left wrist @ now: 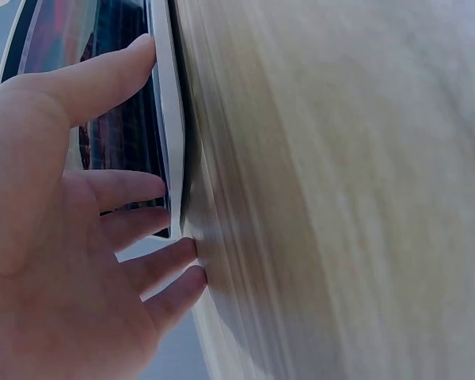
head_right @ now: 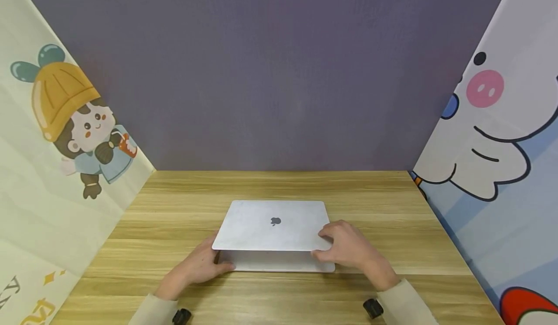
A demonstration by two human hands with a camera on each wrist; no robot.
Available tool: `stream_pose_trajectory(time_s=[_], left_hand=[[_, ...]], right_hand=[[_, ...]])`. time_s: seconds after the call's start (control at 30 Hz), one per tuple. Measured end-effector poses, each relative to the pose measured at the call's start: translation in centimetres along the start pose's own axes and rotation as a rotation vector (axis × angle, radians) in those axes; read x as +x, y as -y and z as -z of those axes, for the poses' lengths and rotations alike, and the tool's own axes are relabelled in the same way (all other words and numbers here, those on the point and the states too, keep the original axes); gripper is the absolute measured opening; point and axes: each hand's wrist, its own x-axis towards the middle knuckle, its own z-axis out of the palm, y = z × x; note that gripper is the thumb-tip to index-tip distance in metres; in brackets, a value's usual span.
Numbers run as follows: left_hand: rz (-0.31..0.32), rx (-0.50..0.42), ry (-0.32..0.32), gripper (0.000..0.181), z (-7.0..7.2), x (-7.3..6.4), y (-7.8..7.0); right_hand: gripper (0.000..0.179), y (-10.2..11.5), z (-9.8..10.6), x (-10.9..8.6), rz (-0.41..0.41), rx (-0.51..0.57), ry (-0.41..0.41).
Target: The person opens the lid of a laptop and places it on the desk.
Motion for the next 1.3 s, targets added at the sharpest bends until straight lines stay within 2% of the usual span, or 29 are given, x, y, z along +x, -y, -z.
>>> stream_pose_trajectory(time_s=[0.37, 0.5, 0.9, 1.13, 1.3], left_hand=[[0.022, 0.041, 0.029, 0.093, 0.0, -0.2, -0.3], [0.023, 0.053, 0.036, 0.092, 0.0, -0.1, -0.3], [0.026, 0.106, 0.026, 0.094, -0.3, -0.1, -0.6], [0.007, 0.130, -0.002, 0.097, -0.5, 0.1, -0.6], [0.009, 0.167, -0.016, 0.099, -0.6, 0.3, -0.7]], right_hand=[[0.024, -0.1, -0.8, -0.4, 0.145, -0.063, -0.157], [0.021, -0.2, -1.3, -0.4, 0.197, -0.073, -0.242], [0.021, -0.3, -2.3, 0.0, 0.422, -0.069, -0.499], [0.037, 0.1, -2.4, 0.4, 0.442, -0.076, -0.574], [0.041, 0.4, -2.3, 0.7, 0.444, -0.090, -0.610]])
